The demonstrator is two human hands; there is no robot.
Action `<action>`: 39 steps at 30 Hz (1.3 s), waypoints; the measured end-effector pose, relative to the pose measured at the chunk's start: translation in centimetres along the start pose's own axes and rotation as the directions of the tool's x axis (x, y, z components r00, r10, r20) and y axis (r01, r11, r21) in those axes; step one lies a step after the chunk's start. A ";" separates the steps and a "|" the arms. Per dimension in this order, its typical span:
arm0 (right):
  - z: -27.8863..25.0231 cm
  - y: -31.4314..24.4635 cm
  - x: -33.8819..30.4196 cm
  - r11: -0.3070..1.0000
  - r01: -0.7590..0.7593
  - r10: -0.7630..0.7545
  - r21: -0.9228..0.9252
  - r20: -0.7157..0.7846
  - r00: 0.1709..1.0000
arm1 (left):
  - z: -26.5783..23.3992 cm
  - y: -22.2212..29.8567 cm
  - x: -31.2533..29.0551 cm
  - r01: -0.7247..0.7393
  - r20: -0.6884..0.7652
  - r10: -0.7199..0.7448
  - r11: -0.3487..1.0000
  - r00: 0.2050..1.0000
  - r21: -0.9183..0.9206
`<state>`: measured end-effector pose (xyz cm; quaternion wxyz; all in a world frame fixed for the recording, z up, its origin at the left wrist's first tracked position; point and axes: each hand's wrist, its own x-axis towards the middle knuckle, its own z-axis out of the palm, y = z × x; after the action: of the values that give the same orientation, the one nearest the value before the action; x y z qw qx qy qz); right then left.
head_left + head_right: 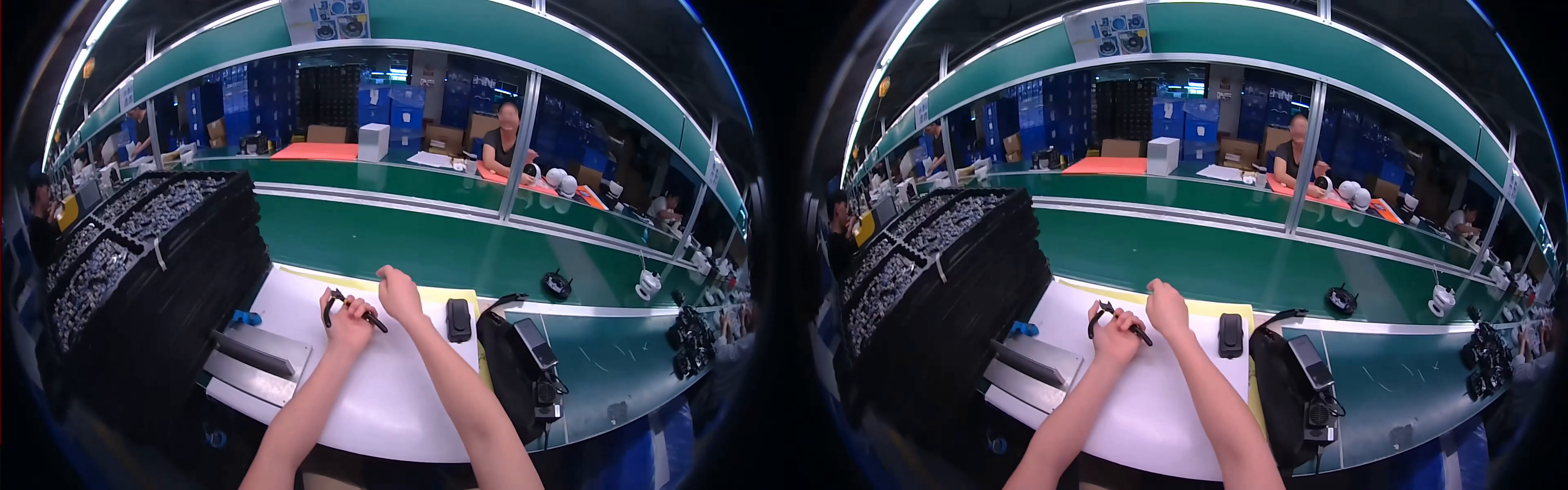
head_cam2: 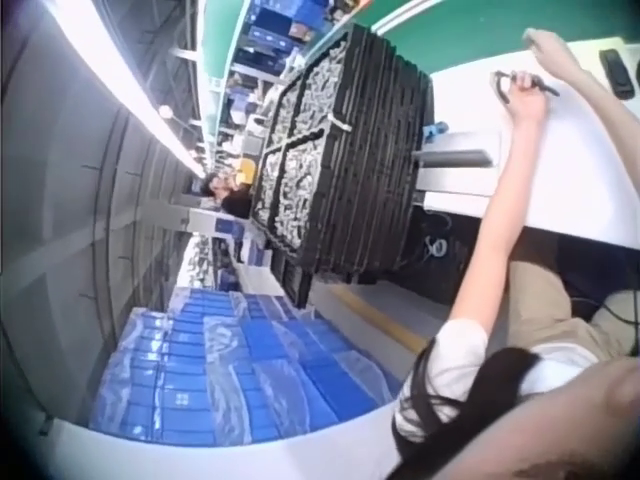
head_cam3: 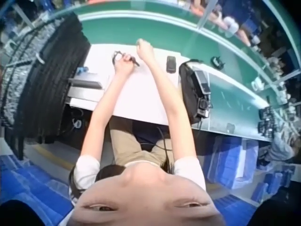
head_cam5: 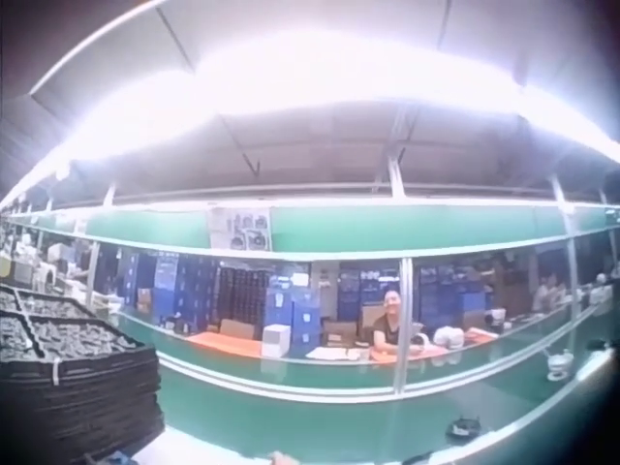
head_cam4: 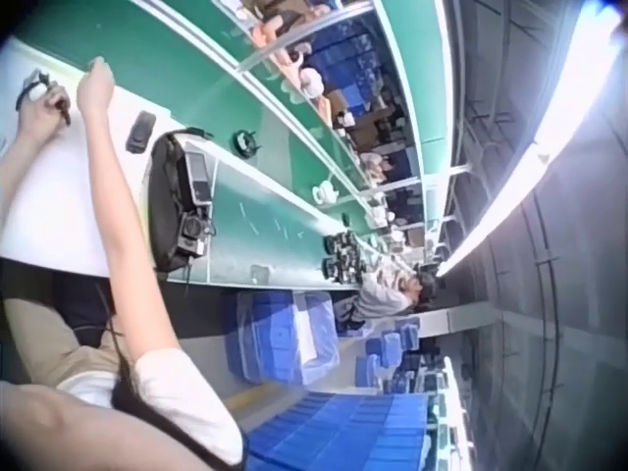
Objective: Trimming excess wire leads from electronic components using pliers at an assembly line workstation.
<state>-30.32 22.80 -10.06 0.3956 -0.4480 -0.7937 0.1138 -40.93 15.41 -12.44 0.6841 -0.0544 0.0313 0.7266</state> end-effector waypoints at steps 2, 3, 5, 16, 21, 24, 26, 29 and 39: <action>-0.4 -2.2 -0.8 0.948 -0.099 0.099 0.302 0.016 0.995 | 0.6 0.4 -0.3 0.009 -0.020 -0.009 1.000 1.000 -0.027; -0.3 -2.6 -1.6 0.798 -0.204 0.202 0.568 0.068 0.977 | 0.9 0.5 -0.4 -0.001 -0.038 0.002 1.000 0.999 0.018; 1.0 -1.8 -3.6 0.677 -0.247 0.252 0.694 0.097 0.963 | 0.6 0.5 0.0 0.007 -0.062 -0.003 0.998 0.998 0.066; 1.4 1.2 -7.1 0.526 -0.361 0.214 0.770 0.291 0.933 | -0.4 -1.2 0.6 -0.048 -0.066 0.210 0.497 0.976 0.867; 0.1 1.3 -6.3 -0.107 -0.551 0.165 0.828 0.561 0.811 | 0.1 -0.3 -0.3 -0.030 -0.072 0.160 0.559 0.985 0.829; -1.8 -0.3 -6.4 0.153 -0.688 -0.059 0.709 0.702 0.710 | 0.1 0.0 0.0 -0.230 0.099 0.379 0.319 0.920 0.920; -1.6 -0.7 -6.7 0.222 -0.657 -0.033 0.721 0.679 0.734 | 0.0 -0.2 0.0 -0.245 0.107 0.385 0.329 0.917 0.912; -0.4 -0.3 -7.3 0.331 -0.606 -0.008 0.724 0.644 0.765 | 0.6 -0.9 -0.3 -0.268 0.121 0.416 0.317 0.901 0.910; -1.6 -1.2 -7.0 0.524 -0.547 0.084 0.653 0.599 0.796 | 1.4 -1.5 -1.4 -0.414 0.298 0.384 0.269 0.874 0.870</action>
<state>-27.88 16.21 -12.05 0.3056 -0.3168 -0.6281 0.6417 -39.38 14.26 -10.83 0.3931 0.3511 0.4290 0.7336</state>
